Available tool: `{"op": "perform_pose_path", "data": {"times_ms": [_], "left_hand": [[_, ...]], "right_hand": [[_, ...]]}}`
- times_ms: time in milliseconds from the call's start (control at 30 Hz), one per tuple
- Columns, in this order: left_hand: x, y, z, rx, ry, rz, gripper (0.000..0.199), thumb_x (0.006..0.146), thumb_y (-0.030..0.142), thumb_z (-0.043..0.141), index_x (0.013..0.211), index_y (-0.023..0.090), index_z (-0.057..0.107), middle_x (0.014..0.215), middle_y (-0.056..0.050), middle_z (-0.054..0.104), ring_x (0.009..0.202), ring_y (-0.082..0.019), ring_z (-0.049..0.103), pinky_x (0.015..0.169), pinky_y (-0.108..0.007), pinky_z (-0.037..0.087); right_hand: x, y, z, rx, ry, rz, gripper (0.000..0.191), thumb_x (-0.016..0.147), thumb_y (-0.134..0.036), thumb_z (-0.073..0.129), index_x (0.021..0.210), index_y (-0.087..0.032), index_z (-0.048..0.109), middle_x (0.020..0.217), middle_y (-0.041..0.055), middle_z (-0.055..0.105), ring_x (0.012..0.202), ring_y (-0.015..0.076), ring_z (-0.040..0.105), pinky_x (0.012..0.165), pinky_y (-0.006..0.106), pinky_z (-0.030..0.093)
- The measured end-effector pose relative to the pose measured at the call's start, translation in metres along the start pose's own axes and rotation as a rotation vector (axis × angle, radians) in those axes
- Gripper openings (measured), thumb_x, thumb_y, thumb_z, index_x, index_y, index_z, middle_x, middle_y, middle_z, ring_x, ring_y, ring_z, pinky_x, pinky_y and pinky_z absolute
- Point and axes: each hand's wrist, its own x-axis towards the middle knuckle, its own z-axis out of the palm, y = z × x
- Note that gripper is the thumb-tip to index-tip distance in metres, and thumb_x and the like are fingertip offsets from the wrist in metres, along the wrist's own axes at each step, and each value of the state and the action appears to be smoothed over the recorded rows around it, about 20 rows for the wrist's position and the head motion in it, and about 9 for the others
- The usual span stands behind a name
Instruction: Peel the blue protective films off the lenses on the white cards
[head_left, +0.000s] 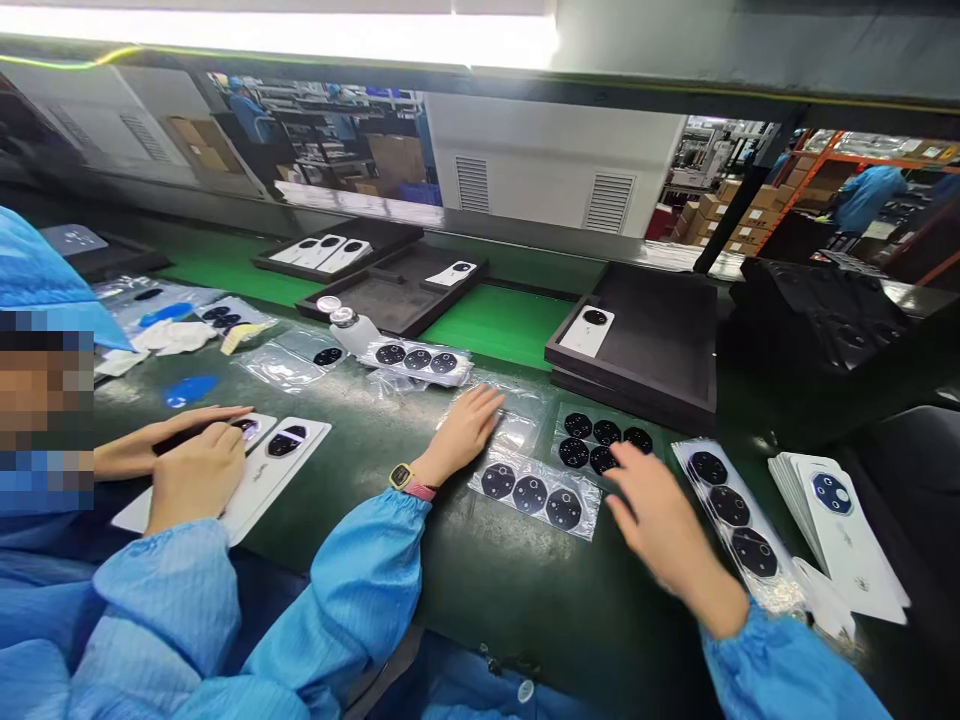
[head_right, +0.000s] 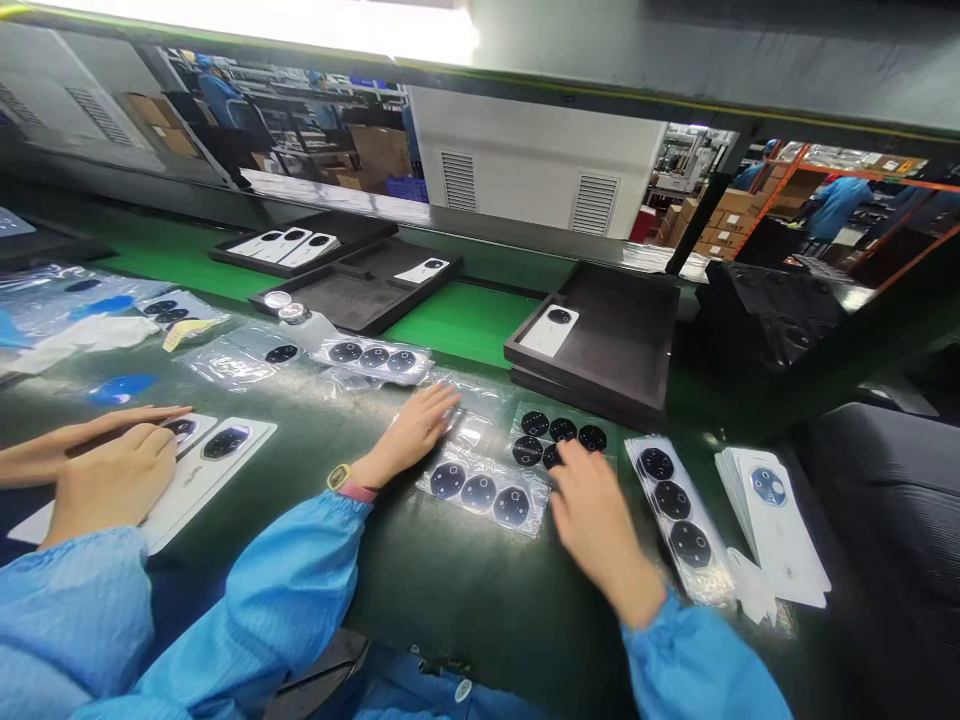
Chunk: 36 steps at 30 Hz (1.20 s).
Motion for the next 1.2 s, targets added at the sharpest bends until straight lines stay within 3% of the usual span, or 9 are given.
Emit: {"op": "perform_pose_path", "data": {"times_ms": [133,267,400,533,833,1067,1200], "left_hand": [[0.002,0.014,0.005,-0.004,-0.079,0.07,0.035,0.091,0.026,0.059,0.125,0.018,0.054,0.134,-0.01,0.051,0.121,-0.028,0.051,0.101,-0.054,0.042],[-0.005,0.02,0.008,0.01,-0.112,0.061,0.038,0.092,0.029,0.057,0.128,0.019,0.051,0.137,-0.011,0.049,0.124,-0.029,0.049,0.102,-0.056,0.04],[-0.011,0.024,0.009,0.012,-0.127,0.043,0.042,0.093,0.033,0.056,0.132,0.02,0.048,0.141,-0.011,0.046,0.128,-0.031,0.045,0.104,-0.057,0.036],[-0.01,0.025,0.007,0.01,-0.123,0.033,0.041,0.092,0.032,0.057,0.131,0.02,0.049,0.14,-0.011,0.047,0.127,-0.03,0.046,0.104,-0.057,0.037],[-0.018,0.033,-0.001,0.017,-0.101,0.035,0.037,0.092,0.03,0.058,0.127,0.019,0.053,0.136,-0.01,0.05,0.124,-0.029,0.049,0.102,-0.054,0.04],[-0.021,0.04,-0.001,-0.015,-0.081,0.018,0.036,0.091,0.029,0.059,0.125,0.019,0.054,0.135,-0.01,0.051,0.123,-0.029,0.049,0.102,-0.054,0.04],[-0.018,0.039,0.0,-0.068,-0.068,0.017,0.037,0.09,0.027,0.06,0.126,0.02,0.054,0.135,-0.011,0.052,0.125,-0.03,0.048,0.103,-0.057,0.038]], "right_hand": [[-0.017,-0.052,0.018,0.072,-0.02,-0.25,0.04,0.089,-0.029,0.054,0.126,-0.016,0.057,0.136,0.0105,0.056,0.129,0.0242,0.048,0.105,0.042,0.043],[-0.036,-0.074,0.031,0.107,-0.023,-0.329,0.042,0.092,-0.031,0.05,0.129,-0.013,0.055,0.136,0.01,0.056,0.127,0.0243,0.05,0.105,0.04,0.045],[-0.055,-0.073,0.031,0.177,0.0,-0.335,0.041,0.093,-0.024,0.048,0.133,-0.014,0.053,0.136,0.0084,0.056,0.127,0.0225,0.05,0.106,0.039,0.043],[-0.064,-0.072,0.025,0.217,0.084,-0.32,0.035,0.091,-0.019,0.049,0.124,-0.015,0.06,0.13,0.0067,0.061,0.12,0.0235,0.057,0.1,0.04,0.049],[-0.07,-0.071,0.022,0.285,0.176,-0.215,0.034,0.085,-0.008,0.048,0.112,-0.017,0.065,0.116,0.008,0.069,0.111,0.0227,0.062,0.092,0.038,0.055],[-0.073,-0.069,0.022,0.243,0.229,-0.202,0.032,0.085,-0.008,0.046,0.109,-0.016,0.065,0.114,0.009,0.07,0.11,0.0255,0.063,0.089,0.042,0.057],[-0.073,-0.066,0.025,0.269,0.288,-0.122,0.033,0.087,-0.009,0.044,0.111,-0.019,0.065,0.113,0.0085,0.07,0.108,0.0253,0.064,0.088,0.043,0.057]]}}
